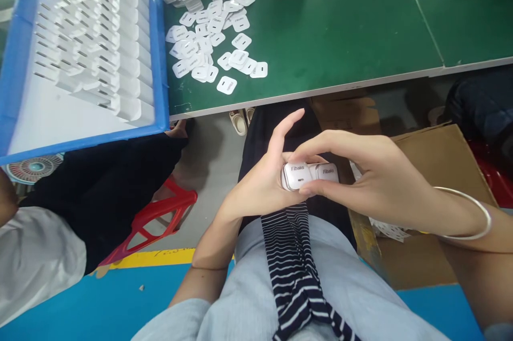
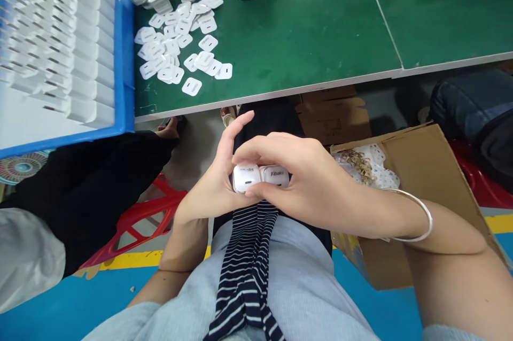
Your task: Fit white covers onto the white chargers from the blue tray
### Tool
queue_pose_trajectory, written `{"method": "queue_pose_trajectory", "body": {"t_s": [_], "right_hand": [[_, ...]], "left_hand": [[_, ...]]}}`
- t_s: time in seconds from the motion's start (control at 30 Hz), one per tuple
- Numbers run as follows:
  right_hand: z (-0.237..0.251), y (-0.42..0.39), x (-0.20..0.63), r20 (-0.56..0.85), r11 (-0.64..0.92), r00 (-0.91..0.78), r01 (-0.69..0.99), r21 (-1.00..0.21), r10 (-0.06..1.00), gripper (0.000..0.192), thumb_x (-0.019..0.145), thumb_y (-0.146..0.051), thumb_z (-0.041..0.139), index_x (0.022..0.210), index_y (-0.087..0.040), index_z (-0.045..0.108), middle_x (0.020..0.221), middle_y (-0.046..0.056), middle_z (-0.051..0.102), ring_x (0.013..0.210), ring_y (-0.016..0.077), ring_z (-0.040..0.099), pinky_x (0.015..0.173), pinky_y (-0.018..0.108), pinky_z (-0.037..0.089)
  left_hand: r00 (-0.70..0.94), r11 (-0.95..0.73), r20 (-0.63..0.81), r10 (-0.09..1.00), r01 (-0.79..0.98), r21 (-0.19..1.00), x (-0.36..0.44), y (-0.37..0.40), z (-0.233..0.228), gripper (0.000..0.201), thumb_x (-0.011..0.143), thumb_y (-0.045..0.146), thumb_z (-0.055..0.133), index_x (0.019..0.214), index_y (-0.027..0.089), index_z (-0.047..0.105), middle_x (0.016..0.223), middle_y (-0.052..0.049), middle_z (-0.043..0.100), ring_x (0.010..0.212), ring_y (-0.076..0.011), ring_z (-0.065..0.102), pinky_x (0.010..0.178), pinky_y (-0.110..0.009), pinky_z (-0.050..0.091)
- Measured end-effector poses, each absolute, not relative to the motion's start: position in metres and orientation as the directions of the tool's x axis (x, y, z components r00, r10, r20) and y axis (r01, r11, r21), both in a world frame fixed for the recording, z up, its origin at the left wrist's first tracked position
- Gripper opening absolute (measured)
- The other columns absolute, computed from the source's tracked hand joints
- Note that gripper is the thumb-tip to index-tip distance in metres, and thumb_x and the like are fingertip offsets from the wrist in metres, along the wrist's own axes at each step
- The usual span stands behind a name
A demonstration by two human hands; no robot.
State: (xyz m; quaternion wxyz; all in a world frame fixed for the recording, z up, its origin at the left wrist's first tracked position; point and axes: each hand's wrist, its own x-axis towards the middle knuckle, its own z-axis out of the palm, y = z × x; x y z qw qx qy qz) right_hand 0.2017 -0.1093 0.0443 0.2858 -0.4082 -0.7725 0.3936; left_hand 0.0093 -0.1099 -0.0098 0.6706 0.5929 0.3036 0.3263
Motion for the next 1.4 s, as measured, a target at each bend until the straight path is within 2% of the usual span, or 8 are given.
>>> {"method": "queue_pose_trajectory", "body": {"t_s": [0.1, 0.5, 0.57, 0.77, 0.83, 0.97, 1.13, 1.4], "right_hand": [[0.0425, -0.1091, 0.2004, 0.117, 0.362, -0.515, 0.408, -0.838, 0.849, 0.032, 0.078, -0.008, 0.071, 0.104, -0.025, 0.068, 0.101, -0.002, 0.076, 0.087, 0.0172, 0.07, 0.075, 0.029, 0.055], [0.0399, -0.1095, 0.2013, 0.11, 0.389, -0.54, 0.436, -0.812, 0.834, 0.031, 0.078, -0.006, 0.069, 0.104, -0.024, 0.068, 0.105, 0.0, 0.077, 0.091, 0.0192, 0.071, 0.075, 0.031, 0.055], [0.0391, -0.1096, 0.2007, 0.115, 0.396, -0.543, 0.436, -0.808, 0.832, 0.03, 0.079, -0.007, 0.069, 0.104, -0.023, 0.068, 0.106, 0.001, 0.077, 0.091, 0.0194, 0.071, 0.075, 0.031, 0.055], [0.0384, -0.1094, 0.1992, 0.123, 0.403, -0.542, 0.436, -0.805, 0.831, 0.028, 0.079, -0.007, 0.069, 0.103, -0.022, 0.069, 0.103, 0.001, 0.077, 0.089, 0.0192, 0.07, 0.073, 0.032, 0.054], [0.0383, -0.1091, 0.1993, 0.122, 0.403, -0.545, 0.432, -0.807, 0.829, 0.028, 0.079, -0.007, 0.07, 0.102, -0.022, 0.069, 0.102, 0.001, 0.077, 0.088, 0.0186, 0.069, 0.073, 0.031, 0.054], [0.0367, -0.1074, 0.1984, 0.124, 0.4, -0.544, 0.426, -0.812, 0.83, 0.027, 0.08, -0.008, 0.07, 0.103, -0.022, 0.069, 0.101, 0.0, 0.076, 0.087, 0.0175, 0.069, 0.073, 0.029, 0.053], [0.0359, -0.107, 0.1978, 0.119, 0.401, -0.547, 0.432, -0.808, 0.829, 0.026, 0.08, -0.01, 0.07, 0.103, -0.022, 0.069, 0.101, 0.001, 0.076, 0.086, 0.0174, 0.068, 0.073, 0.029, 0.053], [0.0381, -0.1073, 0.1978, 0.107, 0.393, -0.543, 0.443, -0.806, 0.833, 0.026, 0.08, -0.011, 0.067, 0.1, -0.027, 0.07, 0.096, -0.001, 0.076, 0.084, 0.0199, 0.069, 0.072, 0.033, 0.054]], "left_hand": [[0.6, 0.037, 0.001, 0.8, -0.05, 0.998, 0.0083, -0.109, -0.0107, 0.104, 0.081, 0.032, 0.08, 0.159, 0.041, 0.012, 0.169, -0.01, 0.021, 0.108, -0.0231, 0.071, 0.085, -0.037, 0.062], [0.629, 0.073, -0.022, 0.777, -0.055, 0.996, 0.0085, -0.1069, -0.0164, 0.108, 0.081, 0.029, 0.08, 0.16, 0.039, 0.006, 0.141, -0.01, 0.06, 0.09, -0.021, 0.074, 0.074, -0.036, 0.063], [0.619, 0.058, -0.022, 0.785, -0.039, 0.998, 0.0077, -0.1064, -0.0169, 0.109, 0.08, 0.029, 0.081, 0.16, 0.039, 0.007, 0.146, -0.01, 0.056, 0.087, -0.0196, 0.073, 0.071, -0.034, 0.063], [0.586, 0.004, -0.009, 0.81, 0.009, 1.0, 0.0064, -0.1064, -0.0157, 0.106, 0.079, 0.026, 0.081, 0.159, 0.04, 0.013, 0.167, -0.011, 0.025, 0.085, -0.0152, 0.071, 0.066, -0.03, 0.06], [0.584, 0.011, -0.01, 0.811, 0.002, 1.0, 0.0068, -0.1065, -0.0152, 0.106, 0.078, 0.025, 0.081, 0.159, 0.041, 0.014, 0.169, -0.01, 0.02, 0.083, -0.0137, 0.07, 0.066, -0.03, 0.06], [0.587, 0.034, -0.021, 0.809, -0.012, 0.999, 0.008, -0.1066, -0.0146, 0.106, 0.079, 0.028, 0.081, 0.159, 0.04, 0.012, 0.162, -0.012, 0.035, 0.083, -0.0141, 0.07, 0.066, -0.03, 0.059], [0.599, 0.07, -0.044, 0.799, -0.02, 0.997, 0.0089, -0.1066, -0.0143, 0.107, 0.08, 0.028, 0.081, 0.159, 0.039, 0.009, 0.141, -0.01, 0.058, 0.077, -0.0127, 0.068, 0.065, -0.029, 0.058], [0.586, 0.041, -0.035, 0.81, 0.003, 0.999, 0.0071, -0.1053, -0.0161, 0.105, 0.079, 0.033, 0.081, 0.159, 0.037, 0.013, 0.147, -0.012, 0.053, 0.077, -0.0149, 0.068, 0.065, -0.032, 0.058]]}}
